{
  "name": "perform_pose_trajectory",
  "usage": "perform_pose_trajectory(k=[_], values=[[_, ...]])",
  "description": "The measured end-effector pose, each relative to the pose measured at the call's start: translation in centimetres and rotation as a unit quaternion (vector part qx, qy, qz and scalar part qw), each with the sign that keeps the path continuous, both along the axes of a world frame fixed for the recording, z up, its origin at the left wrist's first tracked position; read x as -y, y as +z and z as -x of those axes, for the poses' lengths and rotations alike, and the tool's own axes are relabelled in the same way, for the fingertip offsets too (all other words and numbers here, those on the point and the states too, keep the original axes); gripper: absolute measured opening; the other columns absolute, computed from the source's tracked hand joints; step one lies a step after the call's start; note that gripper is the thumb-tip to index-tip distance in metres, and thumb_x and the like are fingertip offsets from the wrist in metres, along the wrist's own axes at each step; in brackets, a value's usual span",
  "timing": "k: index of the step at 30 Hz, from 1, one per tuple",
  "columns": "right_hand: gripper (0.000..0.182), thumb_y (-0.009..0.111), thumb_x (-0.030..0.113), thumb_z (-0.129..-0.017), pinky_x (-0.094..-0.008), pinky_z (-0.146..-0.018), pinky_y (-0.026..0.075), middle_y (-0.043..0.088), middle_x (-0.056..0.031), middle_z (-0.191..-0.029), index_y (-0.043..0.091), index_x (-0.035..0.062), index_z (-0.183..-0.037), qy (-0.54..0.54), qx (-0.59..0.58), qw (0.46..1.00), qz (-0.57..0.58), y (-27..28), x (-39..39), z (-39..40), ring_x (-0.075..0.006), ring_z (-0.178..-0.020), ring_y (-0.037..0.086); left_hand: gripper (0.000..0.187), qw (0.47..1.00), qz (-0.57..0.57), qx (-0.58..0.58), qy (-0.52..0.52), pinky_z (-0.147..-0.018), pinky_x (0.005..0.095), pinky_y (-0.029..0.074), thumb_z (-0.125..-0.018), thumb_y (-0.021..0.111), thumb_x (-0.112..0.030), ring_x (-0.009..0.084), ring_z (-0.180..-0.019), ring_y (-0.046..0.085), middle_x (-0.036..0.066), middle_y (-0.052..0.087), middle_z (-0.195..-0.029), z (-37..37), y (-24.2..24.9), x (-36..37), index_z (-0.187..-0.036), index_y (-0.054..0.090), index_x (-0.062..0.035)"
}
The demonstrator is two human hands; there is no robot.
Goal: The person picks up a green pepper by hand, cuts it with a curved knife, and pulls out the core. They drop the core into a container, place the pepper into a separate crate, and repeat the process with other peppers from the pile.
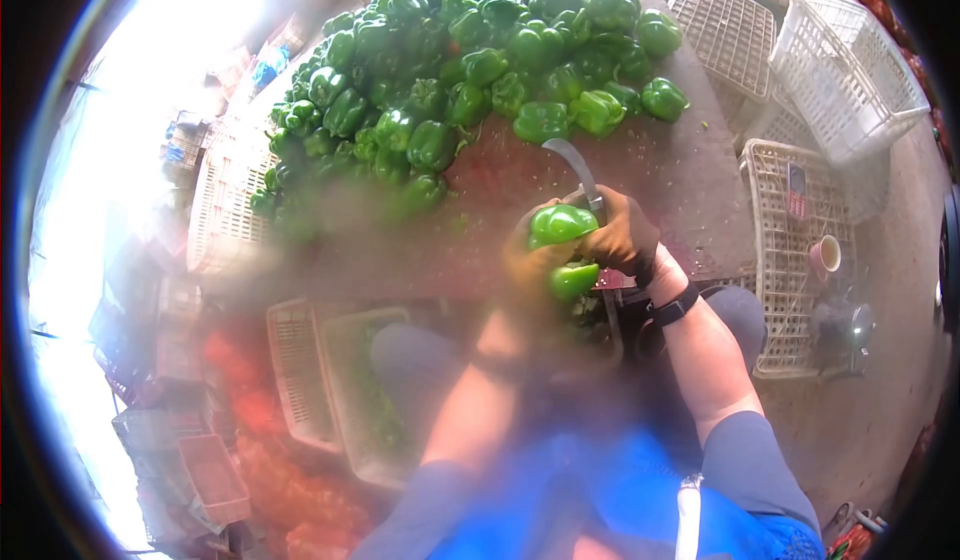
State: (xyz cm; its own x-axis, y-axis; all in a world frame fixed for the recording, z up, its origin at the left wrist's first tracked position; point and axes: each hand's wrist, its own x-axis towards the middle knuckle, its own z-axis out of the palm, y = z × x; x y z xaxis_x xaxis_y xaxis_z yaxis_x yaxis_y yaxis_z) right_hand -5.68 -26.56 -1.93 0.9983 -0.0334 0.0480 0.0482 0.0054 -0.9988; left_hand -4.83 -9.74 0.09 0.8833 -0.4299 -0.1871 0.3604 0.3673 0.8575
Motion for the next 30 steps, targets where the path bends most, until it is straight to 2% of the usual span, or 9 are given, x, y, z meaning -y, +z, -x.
perform_pose_trajectory(k=[9,12,13,17,18,20,25,28,30], values=[[0.052,0.084,0.010,-0.072,-0.0283,-0.076,0.055,0.070,-0.0038,-0.100,0.064,0.0010,-0.120,0.073,-0.032,0.997,0.013,1.6,-0.1,1.0,-0.0106,-0.088,0.065,0.039,0.967,0.125,-0.148,-0.164,-0.072,0.0337,0.061,-0.097,0.060,-0.022,0.0228,-0.089,0.071,0.012,0.069,-0.116,-0.8,-1.7,-4.2,-0.131,0.058,-0.0017],[0.055,0.082,0.006,-0.072,-0.0283,-0.072,0.055,0.069,-0.0043,-0.101,0.063,0.0014,-0.123,0.092,-0.043,0.992,-0.074,0.0,-0.1,0.7,-0.0110,-0.086,0.064,0.038,0.965,0.147,-0.143,-0.165,-0.068,0.0324,0.060,-0.099,0.057,-0.025,0.0222,-0.087,0.071,0.012,0.069,-0.112,-0.1,-3.1,-5.8,-0.129,0.057,-0.0016],[0.057,0.080,0.003,-0.073,-0.0280,-0.070,0.055,0.068,-0.0040,-0.100,0.062,0.0011,-0.126,0.100,-0.042,0.984,-0.141,-0.1,-0.4,0.5,-0.0111,-0.083,0.063,0.039,0.980,0.101,-0.160,-0.058,-0.067,0.0332,0.061,-0.101,0.056,-0.027,0.0227,-0.086,0.071,0.013,0.069,-0.111,0.6,-3.5,-4.7,-0.131,0.055,-0.0028],[0.052,0.078,0.000,-0.074,-0.0272,-0.073,0.055,0.069,-0.0045,-0.097,0.064,0.0003,-0.124,0.067,-0.049,0.989,-0.121,0.5,-1.3,0.7,-0.0112,-0.082,0.064,0.034,0.946,0.215,-0.224,-0.094,-0.079,0.0331,0.060,-0.102,0.056,-0.023,0.0207,-0.096,0.070,0.010,0.069,-0.114,0.3,-4.1,-4.4,-0.132,0.056,-0.0064],[0.049,0.079,0.001,-0.075,-0.0253,-0.074,0.055,0.070,-0.0043,-0.097,0.065,0.0009,-0.122,0.038,0.014,0.999,-0.008,-0.4,-1.5,0.3,-0.0102,-0.083,0.064,0.032,0.981,0.136,-0.139,-0.024,-0.080,0.0320,0.059,-0.102,0.056,-0.021,0.0195,-0.095,0.069,0.009,0.068,-0.112,0.3,-5.2,-3.5,-0.130,0.057,-0.0074],[0.046,0.078,-0.001,-0.077,-0.0239,-0.074,0.054,0.070,-0.0040,-0.098,0.065,0.0019,-0.121,0.027,-0.050,0.995,-0.084,0.2,-2.0,0.7,-0.0092,-0.083,0.064,0.029,0.993,0.111,-0.025,0.036,-0.079,0.0321,0.060,-0.100,0.060,-0.018,0.0185,-0.094,0.069,0.009,0.068,-0.113,0.7,-5.1,-2.8,-0.127,0.059,-0.0068],[0.054,0.073,-0.016,-0.076,-0.0247,-0.070,0.054,0.066,-0.0031,-0.096,0.058,-0.0006,-0.126,0.002,0.009,0.998,-0.067,-1.2,-3.4,-0.2,-0.0118,-0.081,0.064,0.025,0.985,0.077,-0.052,0.146,-0.070,0.0336,0.061,-0.093,0.068,-0.007,0.0188,-0.083,0.071,0.009,0.071,-0.101,0.3,-5.2,-2.2,-0.118,0.065,-0.0056],[0.049,0.070,-0.010,-0.083,-0.0231,-0.061,0.050,0.067,-0.0035,-0.092,0.057,-0.0013,-0.129,0.076,-0.048,0.985,-0.147,-1.0,-2.9,-0.5,-0.0104,-0.074,0.063,0.029,0.979,0.067,-0.044,0.186,-0.071,0.0332,0.061,-0.088,0.073,0.000,0.0192,-0.084,0.070,0.008,0.071,-0.101,-0.7,-5.4,-3.9,-0.116,0.066,-0.0050],[0.049,0.072,-0.002,-0.079,-0.0209,-0.055,0.045,0.068,-0.0024,-0.089,0.063,0.0020,-0.126,0.044,-0.079,0.992,-0.085,0.0,-3.9,-0.2,-0.0072,-0.068,0.059,0.029,0.981,0.058,0.012,0.185,-0.072,0.0330,0.061,-0.088,0.073,-0.002,0.0192,-0.085,0.069,0.008,0.071,-0.101,-1.5,-5.7,-6.1,-0.116,0.066,-0.0049]])
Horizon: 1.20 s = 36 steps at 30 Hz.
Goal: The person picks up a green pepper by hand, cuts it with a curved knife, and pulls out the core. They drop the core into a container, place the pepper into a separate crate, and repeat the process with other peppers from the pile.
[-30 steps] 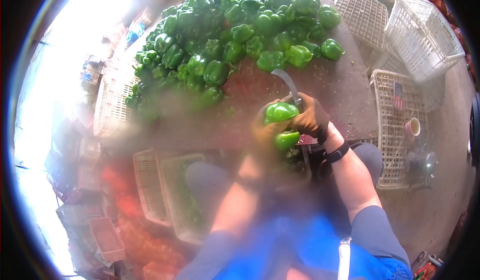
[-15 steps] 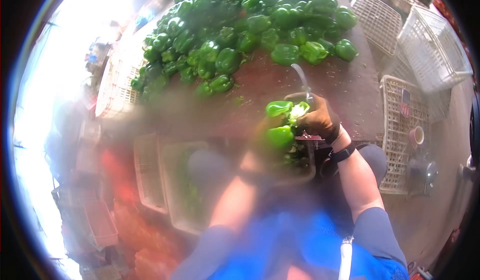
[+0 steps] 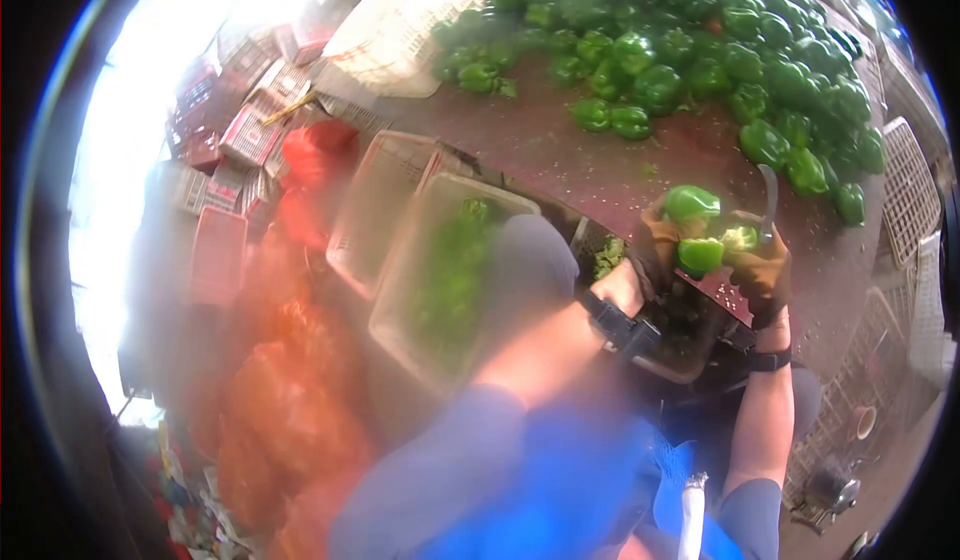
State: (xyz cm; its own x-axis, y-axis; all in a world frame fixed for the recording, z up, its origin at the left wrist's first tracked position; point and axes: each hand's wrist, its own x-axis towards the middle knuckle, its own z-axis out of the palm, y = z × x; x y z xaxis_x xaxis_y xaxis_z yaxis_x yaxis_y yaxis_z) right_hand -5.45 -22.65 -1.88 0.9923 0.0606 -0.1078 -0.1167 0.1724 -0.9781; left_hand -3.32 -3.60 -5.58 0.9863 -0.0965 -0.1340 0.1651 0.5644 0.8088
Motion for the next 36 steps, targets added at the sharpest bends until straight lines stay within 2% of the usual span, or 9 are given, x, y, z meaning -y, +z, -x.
perform_pose_trajectory(k=[3,5,8,11,12,18,21,24,36], values=[[0.047,0.069,-0.003,-0.076,-0.0210,-0.054,0.044,0.068,-0.0015,-0.089,0.066,0.0037,-0.123,0.011,-0.010,0.999,0.041,0.3,-0.4,-0.1,-0.0066,-0.067,0.058,0.035,0.935,-0.256,0.244,0.030,-0.068,0.0321,0.061,-0.087,0.075,-0.009,0.0180,-0.083,0.069,0.009,0.070,-0.099,-0.6,3.0,-7.0,-0.119,0.063,-0.0028],[0.048,0.068,-0.005,-0.076,-0.0210,-0.054,0.044,0.068,-0.0016,-0.090,0.066,0.0038,-0.123,0.017,-0.010,0.998,0.057,0.2,-0.6,0.0,-0.0066,-0.067,0.058,0.038,0.995,-0.007,0.094,0.010,-0.059,0.0384,0.064,-0.089,0.073,-0.015,0.0261,-0.080,0.073,0.011,0.068,-0.097,-0.5,5.5,-12.4,-0.122,0.060,-0.0029],[0.050,0.068,-0.005,-0.076,-0.0210,-0.054,0.044,0.069,-0.0021,-0.090,0.066,0.0046,-0.125,0.046,-0.035,0.997,0.053,0.8,-0.5,0.2,-0.0065,-0.068,0.058,0.023,0.967,-0.218,0.076,0.107,-0.069,0.0330,0.062,-0.095,0.068,-0.017,0.0202,-0.083,0.072,0.011,0.069,-0.098,2.2,9.7,-21.4,-0.115,0.066,-0.0046],[0.056,0.074,-0.003,-0.077,-0.0217,-0.053,0.045,0.068,-0.0022,-0.093,0.064,0.0077,-0.130,0.039,-0.065,0.995,0.064,1.7,-0.2,0.4,-0.0070,-0.066,0.058,0.037,0.700,-0.662,0.251,0.094,-0.079,0.0331,0.058,-0.084,0.072,-0.003,0.0168,-0.090,0.069,0.010,0.071,-0.105,3.9,9.9,-31.0,-0.120,0.066,0.0017],[0.060,0.076,-0.003,-0.076,-0.0224,-0.051,0.045,0.067,-0.0013,-0.093,0.061,0.0078,-0.133,0.035,-0.050,0.995,0.077,1.8,-0.2,0.5,-0.0072,-0.063,0.057,0.055,0.856,-0.485,0.019,0.178,-0.082,0.0342,0.058,-0.078,0.073,0.002,0.0205,-0.094,0.069,0.012,0.071,-0.108,3.4,7.3,-34.5,-0.130,0.058,0.0040],[0.088,0.080,-0.002,-0.070,-0.0243,-0.055,0.047,0.062,0.0018,-0.090,0.045,0.0135,-0.150,0.087,0.024,0.995,0.038,0.6,-0.3,0.5,-0.0082,-0.068,0.056,0.051,0.933,-0.338,0.121,-0.023,-0.088,0.0333,0.054,-0.094,0.064,-0.005,0.0200,-0.100,0.064,0.013,0.065,-0.118,3.1,9.9,-21.7,-0.142,0.049,0.0014],[0.094,0.081,0.000,-0.067,-0.0229,-0.066,0.048,0.061,0.0026,-0.093,0.042,0.0114,-0.152,0.112,0.030,0.992,0.042,0.0,-0.4,0.3,-0.0074,-0.075,0.054,0.044,0.786,-0.541,0.255,-0.156,-0.086,0.0280,0.052,-0.097,0.063,-0.013,0.0134,-0.095,0.063,0.009,0.065,-0.114,1.7,8.9,-10.4,-0.139,0.054,-0.0016],[0.098,0.080,0.002,-0.064,-0.0243,-0.079,0.049,0.064,-0.0005,-0.104,0.039,0.0102,-0.153,0.120,0.016,0.989,0.079,2.2,-0.1,0.7,-0.0093,-0.088,0.057,0.038,0.928,-0.301,0.023,-0.220,-0.084,0.0262,0.051,-0.097,0.063,-0.014,0.0105,-0.091,0.062,0.004,0.068,-0.110,1.7,7.4,-2.0,-0.133,0.059,-0.0025],[0.092,0.081,0.006,-0.059,-0.0296,-0.076,0.053,0.069,-0.0063,-0.101,0.050,0.0098,-0.145,0.095,-0.019,0.984,0.152,0.5,1.6,1.0,-0.0140,-0.088,0.063,0.019,0.897,-0.318,0.059,-0.301,-0.070,0.0246,0.049,-0.086,0.071,-0.001,0.0070,-0.081,0.060,0.001,0.067,-0.092,0.0,4.8,0.9,-0.105,0.068,-0.0019]])
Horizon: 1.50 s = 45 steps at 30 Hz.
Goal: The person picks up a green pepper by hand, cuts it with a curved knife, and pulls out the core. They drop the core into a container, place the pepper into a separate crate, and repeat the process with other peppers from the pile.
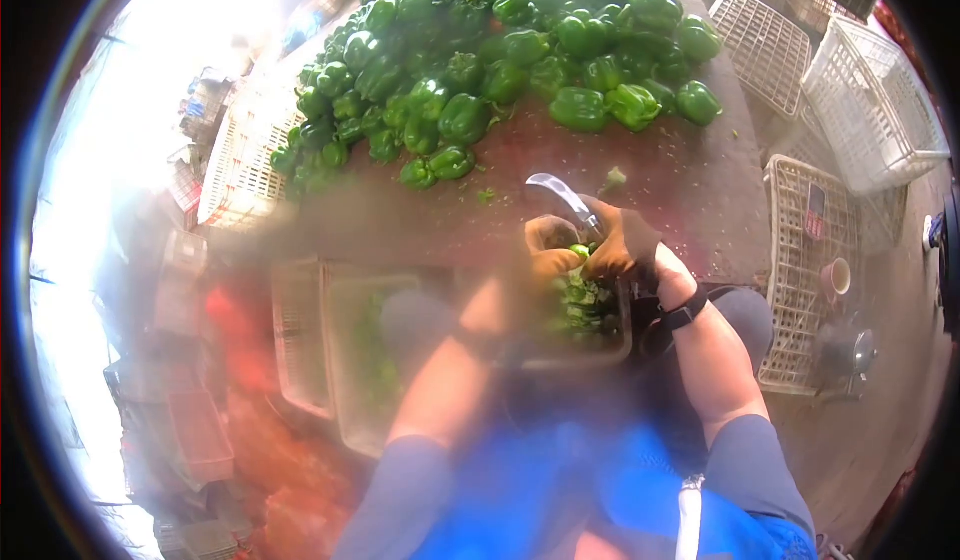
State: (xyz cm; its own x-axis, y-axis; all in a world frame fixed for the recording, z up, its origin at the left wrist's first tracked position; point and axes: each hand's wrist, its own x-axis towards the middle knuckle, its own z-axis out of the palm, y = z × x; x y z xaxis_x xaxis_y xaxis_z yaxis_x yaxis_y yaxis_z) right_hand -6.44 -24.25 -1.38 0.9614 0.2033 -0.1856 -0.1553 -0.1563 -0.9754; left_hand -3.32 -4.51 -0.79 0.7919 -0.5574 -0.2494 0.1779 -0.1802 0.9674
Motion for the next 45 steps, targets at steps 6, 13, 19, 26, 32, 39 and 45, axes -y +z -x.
perform_pose_trajectory(k=[6,13,19,26,32,39,45], values=[[0.074,0.080,0.006,-0.066,-0.0263,-0.061,0.050,0.067,-0.0028,-0.090,0.057,0.0058,-0.136,-0.030,-0.038,0.996,-0.073,-0.8,-0.2,0.3,-0.0103,-0.073,0.062,0.012,0.987,-0.025,0.016,0.160,-0.066,0.0250,0.050,-0.087,0.073,-0.003,0.0085,-0.076,0.061,0.002,0.068,-0.087,1.7,0.6,1.4,-0.098,0.067,-0.0026],[0.049,0.072,0.008,-0.083,-0.0238,-0.050,0.046,0.067,-0.0054,-0.086,0.061,0.0018,-0.130,-0.047,-0.084,0.955,-0.279,1.0,1.3,0.4,-0.0103,-0.062,0.060,0.013,0.936,0.206,-0.156,0.237,-0.065,0.0298,0.057,-0.095,0.061,-0.003,0.0207,-0.077,0.069,0.010,0.070,-0.094,2.3,1.4,-0.3,-0.108,0.063,-0.0020],[0.033,0.066,0.011,-0.089,-0.0230,-0.046,0.043,0.067,-0.0070,-0.085,0.063,0.0018,-0.120,-0.084,-0.108,0.928,-0.345,1.6,0.9,0.9,-0.0107,-0.056,0.058,0.027,0.898,0.349,-0.241,0.121,-0.082,0.0403,0.060,-0.095,0.052,0.002,0.0321,-0.100,0.068,0.018,0.066,-0.114,2.5,-0.9,0.6,-0.120,0.058,-0.0012],[0.029,0.070,0.008,-0.088,-0.0239,-0.049,0.046,0.068,-0.0048,-0.087,0.064,0.0015,-0.115,-0.095,-0.058,0.953,-0.283,-0.1,-0.2,0.5,-0.0098,-0.059,0.059,0.023,0.985,0.097,0.010,0.144,-0.074,0.0311,0.059,-0.088,0.064,0.006,0.0186,-0.091,0.069,0.011,0.068,-0.107,3.2,-2.6,0.9,-0.110,0.064,-0.0024],[0.027,0.070,0.004,-0.086,-0.0266,-0.061,0.052,0.069,-0.0038,-0.091,0.065,0.0005,-0.112,-0.078,0.004,0.986,-0.146,-1.1,-1.8,0.8,-0.0097,-0.072,0.064,0.021,0.968,0.076,-0.072,0.228,-0.062,0.0301,0.059,-0.085,0.067,0.006,0.0169,-0.072,0.069,0.011,0.070,-0.091,1.8,-5.6,-1.1,-0.104,0.064,-0.0033],[0.034,0.073,0.006,-0.079,-0.0258,-0.066,0.049,0.069,-0.0023,-0.094,0.068,0.0037,-0.112,0.018,-0.111,0.986,-0.122,0.4,-0.8,1.4,-0.0083,-0.080,0.062,0.029,0.925,0.204,0.032,0.320,-0.060,0.0395,0.063,-0.089,0.060,0.005,0.0292,-0.078,0.072,0.017,0.069,-0.098,-1.1,-1.4,-12.8,-0.116,0.059,-0.0059],[0.039,0.073,0.008,-0.078,-0.0263,-0.064,0.048,0.068,-0.0012,-0.094,0.068,0.0093,-0.116,0.148,-0.131,0.979,-0.050,0.1,-0.9,1.5,-0.0093,-0.077,0.061,0.034,0.885,-0.240,0.103,0.385,-0.071,0.0356,0.060,-0.082,0.066,0.005,0.0224,-0.082,0.069,0.014,0.069,-0.103,-2.2,1.3,-32.6,-0.115,0.063,-0.0022]])
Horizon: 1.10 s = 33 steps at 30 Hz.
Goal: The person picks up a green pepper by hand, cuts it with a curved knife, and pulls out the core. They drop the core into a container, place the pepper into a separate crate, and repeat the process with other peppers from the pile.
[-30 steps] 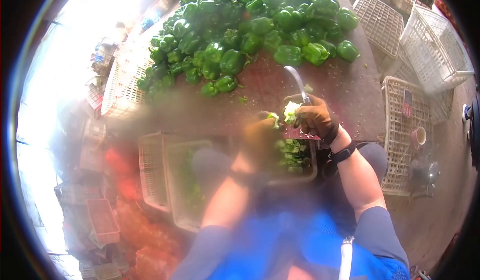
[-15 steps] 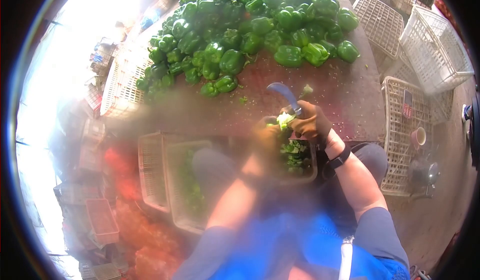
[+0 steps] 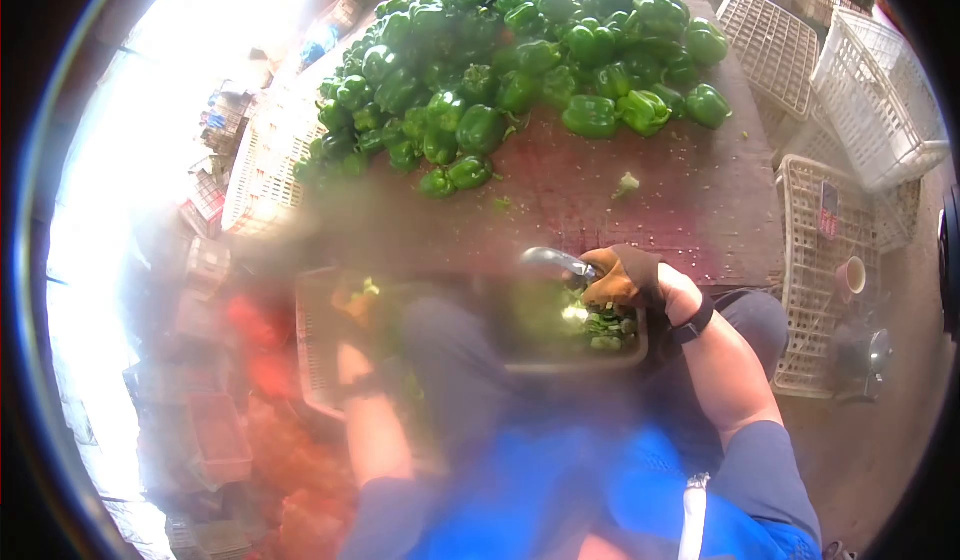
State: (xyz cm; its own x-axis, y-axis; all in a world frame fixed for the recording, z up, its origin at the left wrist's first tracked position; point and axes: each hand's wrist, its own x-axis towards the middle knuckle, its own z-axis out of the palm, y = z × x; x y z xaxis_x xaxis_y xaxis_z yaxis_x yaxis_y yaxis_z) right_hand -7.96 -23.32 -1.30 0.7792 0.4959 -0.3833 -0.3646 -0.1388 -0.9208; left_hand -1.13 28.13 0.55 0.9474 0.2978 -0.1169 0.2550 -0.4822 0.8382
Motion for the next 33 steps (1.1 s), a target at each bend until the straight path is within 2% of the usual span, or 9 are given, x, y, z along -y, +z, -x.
perform_pose_trajectory(k=[4,7,9,15,19,21,27,30,33], values=[[0.037,0.074,0.011,-0.081,-0.0266,-0.060,0.048,0.067,-0.0003,-0.091,0.067,0.0075,-0.117,-0.111,-0.011,0.994,-0.017,0.6,0.9,-0.8,-0.0097,-0.073,0.061,0.046,0.990,-0.139,-0.010,0.024,-0.085,0.0326,0.053,-0.078,0.073,-0.006,0.0213,-0.094,0.067,0.013,0.071,-0.103,1.2,1.4,3.2,-0.122,0.066,0.0027],[0.033,0.072,0.009,-0.083,-0.0252,-0.056,0.049,0.068,-0.0031,-0.090,0.065,0.0031,-0.115,-0.260,0.052,0.955,-0.133,-0.2,2.2,-1.6,-0.0106,-0.072,0.064,0.052,0.998,-0.049,0.003,-0.049,-0.087,0.0324,0.052,-0.080,0.074,-0.019,0.0198,-0.097,0.066,0.014,0.071,-0.106,0.4,3.5,12.0,-0.125,0.064,0.0045],[0.031,0.071,0.009,-0.085,-0.0249,-0.054,0.051,0.069,-0.0044,-0.091,0.065,0.0037,-0.115,-0.369,0.061,0.915,-0.154,1.2,3.1,-1.5,-0.0115,-0.073,0.066,0.054,0.950,-0.167,0.084,-0.250,-0.087,0.0326,0.053,-0.082,0.072,-0.025,0.0199,-0.098,0.067,0.017,0.072,-0.108,-3.2,0.1,15.2,-0.127,0.064,0.0043],[0.025,0.065,0.008,-0.092,-0.0234,-0.054,0.053,0.070,-0.0044,-0.094,0.067,0.0031,-0.116,-0.513,0.099,0.833,-0.182,1.9,5.5,-1.3,-0.0117,-0.073,0.068,0.050,0.857,-0.126,0.188,-0.463,-0.107,0.0430,0.046,-0.085,0.071,-0.022,0.0390,-0.126,0.057,0.020,0.061,-0.133,-4.6,-5.1,36.6,-0.131,0.060,-0.0078],[0.024,0.065,0.009,-0.092,-0.0232,-0.055,0.054,0.071,-0.0046,-0.095,0.067,0.0026,-0.115,-0.526,0.093,0.829,-0.167,1.9,6.2,-0.8,-0.0107,-0.074,0.067,0.048,0.870,-0.178,0.176,-0.426,-0.105,0.0429,0.047,-0.080,0.068,-0.012,0.0378,-0.123,0.057,0.018,0.058,-0.135,-5.9,-9.7,44.1,-0.128,0.063,-0.0098],[0.025,0.065,0.010,-0.093,-0.0234,-0.057,0.053,0.072,-0.0046,-0.097,0.067,0.0029,-0.116,-0.525,0.093,0.827,-0.177,2.1,6.4,-0.8,-0.0097,-0.073,0.066,0.040,0.807,-0.317,0.113,-0.485,-0.101,0.0427,0.049,-0.080,0.067,-0.011,0.0371,-0.117,0.058,0.016,0.062,-0.126,-5.9,-9.4,44.8,-0.120,0.068,-0.0121],[0.027,0.065,0.014,-0.092,-0.0250,-0.058,0.053,0.072,-0.0053,-0.099,0.066,0.0039,-0.118,-0.500,0.109,0.838,-0.192,1.4,6.3,-0.9,-0.0131,-0.074,0.068,0.035,0.743,-0.348,0.058,-0.568,-0.097,0.0466,0.049,-0.084,0.068,-0.021,0.0360,-0.114,0.058,0.013,0.065,-0.118,-1.1,-9.0,40.3,-0.118,0.069,-0.0120],[0.030,0.065,0.017,-0.092,-0.0256,-0.057,0.053,0.072,-0.0062,-0.100,0.065,0.0038,-0.119,-0.477,0.101,0.856,-0.170,1.3,6.1,-0.7,-0.0150,-0.076,0.070,0.039,0.735,-0.260,0.074,-0.622,-0.096,0.0465,0.051,-0.086,0.072,-0.029,0.0377,-0.114,0.060,0.014,0.066,-0.118,2.3,-7.4,35.4,-0.120,0.069,-0.0114],[0.032,0.065,0.018,-0.093,-0.0257,-0.055,0.053,0.072,-0.0067,-0.101,0.063,0.0039,-0.122,-0.450,0.092,0.877,-0.141,1.4,6.1,-0.3,-0.0146,-0.075,0.069,0.039,0.799,-0.132,-0.024,-0.585,-0.095,0.0457,0.052,-0.084,0.075,-0.030,0.0380,-0.110,0.062,0.017,0.067,-0.115,1.6,-4.7,32.1,-0.118,0.070,-0.0103]])
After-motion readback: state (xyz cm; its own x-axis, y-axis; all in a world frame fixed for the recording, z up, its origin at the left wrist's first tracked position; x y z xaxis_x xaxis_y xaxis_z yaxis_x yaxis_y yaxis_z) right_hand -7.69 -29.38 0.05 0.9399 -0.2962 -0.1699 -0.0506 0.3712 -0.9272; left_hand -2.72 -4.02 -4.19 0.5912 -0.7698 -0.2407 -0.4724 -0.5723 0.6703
